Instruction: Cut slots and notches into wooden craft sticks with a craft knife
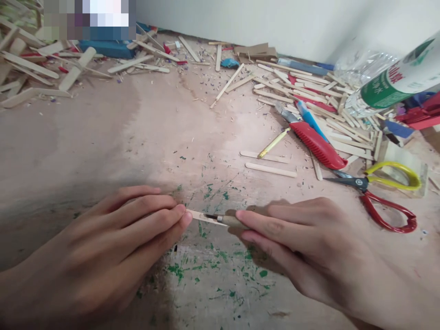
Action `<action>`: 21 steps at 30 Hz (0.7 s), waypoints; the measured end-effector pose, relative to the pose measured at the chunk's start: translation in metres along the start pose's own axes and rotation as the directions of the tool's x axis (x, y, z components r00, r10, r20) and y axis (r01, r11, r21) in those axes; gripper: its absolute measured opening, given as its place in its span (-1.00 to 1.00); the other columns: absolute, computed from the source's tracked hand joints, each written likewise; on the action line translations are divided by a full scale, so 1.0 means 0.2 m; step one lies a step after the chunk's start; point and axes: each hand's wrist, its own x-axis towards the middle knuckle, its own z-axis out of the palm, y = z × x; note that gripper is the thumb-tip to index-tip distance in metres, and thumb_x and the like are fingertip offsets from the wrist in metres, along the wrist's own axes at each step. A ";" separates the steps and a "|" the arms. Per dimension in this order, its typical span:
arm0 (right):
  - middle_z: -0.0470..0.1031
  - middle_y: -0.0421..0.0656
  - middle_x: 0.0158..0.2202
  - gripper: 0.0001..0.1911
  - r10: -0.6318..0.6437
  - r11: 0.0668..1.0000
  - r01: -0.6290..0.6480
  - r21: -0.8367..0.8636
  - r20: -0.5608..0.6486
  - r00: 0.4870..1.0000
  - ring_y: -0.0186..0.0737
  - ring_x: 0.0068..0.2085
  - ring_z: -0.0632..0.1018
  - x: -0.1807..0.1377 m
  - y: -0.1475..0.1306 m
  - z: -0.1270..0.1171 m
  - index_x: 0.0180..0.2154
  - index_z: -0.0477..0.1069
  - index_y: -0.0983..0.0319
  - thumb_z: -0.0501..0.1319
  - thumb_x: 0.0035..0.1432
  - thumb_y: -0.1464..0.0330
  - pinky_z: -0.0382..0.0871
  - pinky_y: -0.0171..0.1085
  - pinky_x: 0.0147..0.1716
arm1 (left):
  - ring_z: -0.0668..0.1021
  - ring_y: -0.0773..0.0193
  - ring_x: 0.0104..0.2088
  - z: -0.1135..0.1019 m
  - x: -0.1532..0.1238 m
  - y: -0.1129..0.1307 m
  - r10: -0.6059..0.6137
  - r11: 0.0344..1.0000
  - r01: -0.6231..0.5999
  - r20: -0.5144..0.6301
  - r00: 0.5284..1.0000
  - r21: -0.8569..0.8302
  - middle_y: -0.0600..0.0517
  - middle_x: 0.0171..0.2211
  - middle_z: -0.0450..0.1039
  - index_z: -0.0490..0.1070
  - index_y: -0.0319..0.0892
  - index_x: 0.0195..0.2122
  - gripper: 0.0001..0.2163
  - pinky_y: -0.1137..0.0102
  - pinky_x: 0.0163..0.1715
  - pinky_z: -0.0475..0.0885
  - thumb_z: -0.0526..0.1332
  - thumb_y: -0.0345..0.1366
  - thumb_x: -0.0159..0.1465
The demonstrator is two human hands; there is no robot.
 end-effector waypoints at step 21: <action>0.84 -0.23 -0.25 -0.77 -0.052 0.995 0.056 -0.085 0.050 0.997 -0.28 -0.41 0.79 0.08 -0.04 -0.06 0.27 0.78 0.10 0.32 0.85 0.38 0.59 -0.28 -0.43 | 0.75 0.03 0.06 0.05 -0.05 0.01 -0.018 1.000 0.018 -0.012 1.000 -0.017 -0.08 0.00 0.83 0.76 -0.29 0.00 -0.67 0.02 0.32 0.67 0.17 -0.59 0.78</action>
